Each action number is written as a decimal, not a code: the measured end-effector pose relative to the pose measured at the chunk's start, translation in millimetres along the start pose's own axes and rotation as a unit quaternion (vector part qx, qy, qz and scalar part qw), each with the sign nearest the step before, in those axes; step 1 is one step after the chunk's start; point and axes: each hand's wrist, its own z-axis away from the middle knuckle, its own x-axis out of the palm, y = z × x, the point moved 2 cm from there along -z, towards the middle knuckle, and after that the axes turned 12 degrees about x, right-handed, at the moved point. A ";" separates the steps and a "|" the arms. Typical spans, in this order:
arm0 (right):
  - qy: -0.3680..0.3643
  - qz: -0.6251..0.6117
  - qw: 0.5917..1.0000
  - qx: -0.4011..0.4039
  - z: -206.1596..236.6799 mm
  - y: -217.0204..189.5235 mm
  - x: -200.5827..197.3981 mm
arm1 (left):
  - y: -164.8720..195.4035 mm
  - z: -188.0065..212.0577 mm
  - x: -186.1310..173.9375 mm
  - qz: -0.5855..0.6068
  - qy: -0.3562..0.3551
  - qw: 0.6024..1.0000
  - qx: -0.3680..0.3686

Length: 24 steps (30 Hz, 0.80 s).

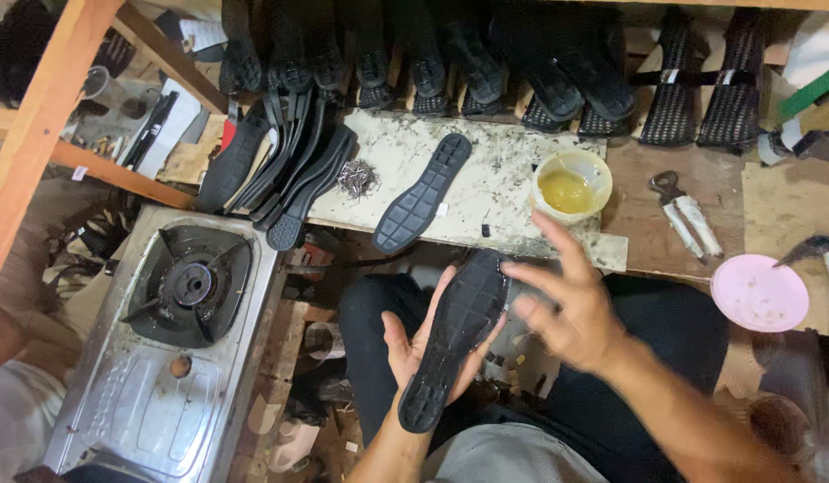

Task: The person sits on the floor of a shoe workshop and applies glue from a cup onto rubber shoe soles, spreading the adhesive over the sole surface with their fingers. They turn each sole over to coat different sides and set finished soles on the workbench with stacks of other soles.

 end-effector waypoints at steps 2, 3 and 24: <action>0.025 0.038 0.998 -0.050 11.2 -10.4 13.1 | -1.1 1.8 6.1 -0.001 -0.006 1.000 -0.013; 0.036 0.022 0.999 -0.023 13.0 -11.2 15.1 | -1.1 3.2 8.2 -0.001 -0.009 1.000 -0.018; 0.000 0.121 0.979 -0.165 10.6 -28.9 22.2 | -7.0 2.3 5.4 0.120 -0.054 0.989 -0.061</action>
